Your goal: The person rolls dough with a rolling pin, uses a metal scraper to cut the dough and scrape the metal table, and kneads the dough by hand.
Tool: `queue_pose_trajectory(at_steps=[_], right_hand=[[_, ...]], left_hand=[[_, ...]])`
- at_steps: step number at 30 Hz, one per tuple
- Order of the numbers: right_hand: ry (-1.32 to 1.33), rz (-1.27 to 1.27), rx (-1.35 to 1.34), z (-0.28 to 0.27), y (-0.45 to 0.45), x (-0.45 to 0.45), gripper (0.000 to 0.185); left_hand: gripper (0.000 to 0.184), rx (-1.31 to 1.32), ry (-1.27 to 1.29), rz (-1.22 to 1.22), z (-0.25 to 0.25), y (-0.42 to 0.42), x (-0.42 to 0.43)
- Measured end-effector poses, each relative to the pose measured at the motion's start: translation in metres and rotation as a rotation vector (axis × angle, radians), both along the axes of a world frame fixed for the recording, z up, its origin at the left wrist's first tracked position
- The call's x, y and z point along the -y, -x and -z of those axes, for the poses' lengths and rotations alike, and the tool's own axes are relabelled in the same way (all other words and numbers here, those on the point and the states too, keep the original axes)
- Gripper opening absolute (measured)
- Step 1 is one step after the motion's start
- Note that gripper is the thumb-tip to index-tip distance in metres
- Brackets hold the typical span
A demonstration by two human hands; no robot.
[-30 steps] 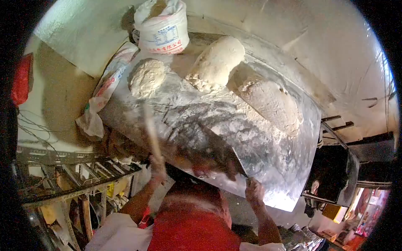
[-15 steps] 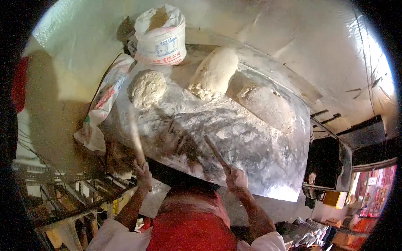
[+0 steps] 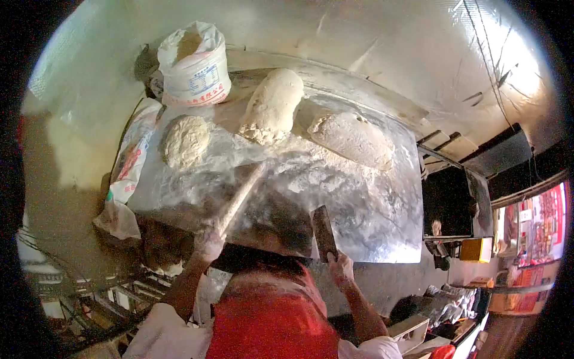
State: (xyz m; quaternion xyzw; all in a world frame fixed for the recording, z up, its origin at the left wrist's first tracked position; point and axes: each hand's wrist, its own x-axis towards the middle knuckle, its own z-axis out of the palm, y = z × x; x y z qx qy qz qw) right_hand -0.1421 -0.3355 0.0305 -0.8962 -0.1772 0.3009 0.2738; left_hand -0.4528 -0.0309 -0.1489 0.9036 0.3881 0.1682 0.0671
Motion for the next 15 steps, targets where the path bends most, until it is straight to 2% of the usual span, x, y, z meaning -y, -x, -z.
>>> queue_pose_trajectory(at_steps=[1,2,3,5,7,8,9,11,12,13,15], right_hand=[[-0.004,0.012,0.001,0.004,-0.003,0.004,0.034],[-0.053,-0.008,0.000,0.012,-0.005,0.011,0.034],[-0.097,-0.030,-0.004,0.017,-0.002,0.020,0.034],[-0.090,-0.004,0.043,0.020,0.003,0.024,0.033],[-0.080,0.015,0.081,0.020,0.009,0.022,0.032],[-0.047,0.101,-0.044,0.013,0.008,0.019,0.031],[-0.012,0.187,-0.168,0.010,0.007,0.018,0.031],[-0.058,0.266,-0.256,0.029,-0.002,0.027,0.029],[-0.106,0.339,-0.342,0.039,-0.004,0.032,0.028],[-0.105,0.341,-0.345,0.033,-0.003,0.031,0.028],[-0.254,0.519,-0.490,0.014,-0.003,0.031,0.021]], left_hand=[[0.061,0.001,-0.004,0.012,-0.032,-0.006,-0.002],[0.061,-0.023,0.050,0.024,-0.101,-0.017,-0.003],[0.061,-0.052,0.108,0.033,-0.139,-0.023,-0.002],[0.063,-0.064,0.099,-0.020,-0.116,-0.022,-0.008],[0.063,-0.104,0.016,0.089,-0.069,0.002,-0.015],[0.063,-0.396,0.249,-0.043,-0.107,-0.013,-0.012],[0.063,-0.396,0.252,-0.042,-0.129,-0.018,-0.013],[0.062,-0.372,0.165,-0.027,-0.152,-0.023,-0.017],[0.061,-0.176,0.176,0.002,-0.139,-0.017,-0.024],[0.061,-0.180,0.176,0.003,-0.129,-0.014,-0.027],[0.055,-0.168,0.437,-0.074,-0.117,-0.015,-0.031]])
